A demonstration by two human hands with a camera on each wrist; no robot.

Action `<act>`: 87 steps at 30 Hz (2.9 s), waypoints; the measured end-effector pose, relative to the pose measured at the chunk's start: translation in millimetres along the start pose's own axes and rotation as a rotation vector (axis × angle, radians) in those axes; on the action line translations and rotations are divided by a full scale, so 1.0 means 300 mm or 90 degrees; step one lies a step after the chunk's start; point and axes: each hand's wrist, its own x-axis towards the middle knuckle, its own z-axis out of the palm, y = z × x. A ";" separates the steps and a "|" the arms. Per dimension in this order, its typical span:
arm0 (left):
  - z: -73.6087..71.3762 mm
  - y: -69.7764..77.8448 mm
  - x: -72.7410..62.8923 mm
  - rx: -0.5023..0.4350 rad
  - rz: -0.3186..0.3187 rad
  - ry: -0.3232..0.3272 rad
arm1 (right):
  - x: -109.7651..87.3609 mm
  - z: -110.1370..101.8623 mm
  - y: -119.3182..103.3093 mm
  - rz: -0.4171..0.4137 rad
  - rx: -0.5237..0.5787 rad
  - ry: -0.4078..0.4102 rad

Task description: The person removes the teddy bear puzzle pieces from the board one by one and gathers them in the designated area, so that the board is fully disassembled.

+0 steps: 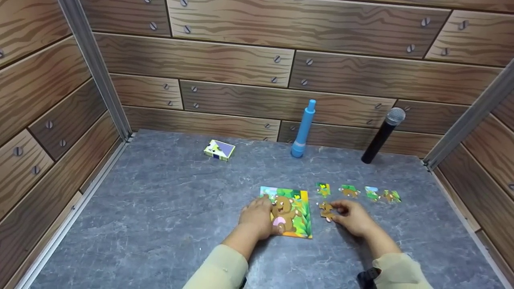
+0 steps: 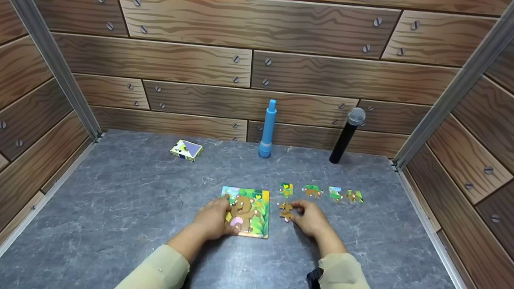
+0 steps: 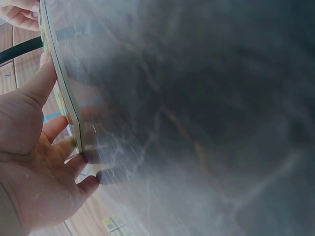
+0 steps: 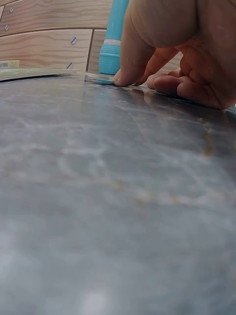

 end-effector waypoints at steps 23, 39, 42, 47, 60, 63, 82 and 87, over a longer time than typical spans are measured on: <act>0.003 -0.006 0.002 -0.015 0.001 0.007 | -0.001 -0.004 -0.002 0.016 0.036 -0.006; 0.022 -0.015 0.019 -0.022 -0.008 0.013 | -0.015 -0.004 -0.055 0.036 0.084 -0.018; 0.028 -0.015 0.025 -0.027 -0.008 0.016 | -0.010 0.013 -0.092 0.020 0.081 -0.009; 0.025 -0.012 0.021 -0.038 -0.009 0.021 | 0.003 0.049 -0.160 -0.005 0.079 0.003; 0.031 -0.021 0.027 -0.068 0.005 0.046 | 0.036 0.211 -0.302 -0.094 0.107 -0.036; 0.046 -0.029 0.034 -0.071 0.009 0.054 | 0.046 0.239 -0.324 -0.091 0.095 -0.046; 0.010 -0.022 -0.003 -0.030 0.013 0.029 | 0.073 0.311 -0.351 -0.102 0.022 -0.066; 0.007 -0.029 -0.042 -0.007 0.016 0.009 | 0.081 0.322 -0.345 -0.092 0.035 -0.068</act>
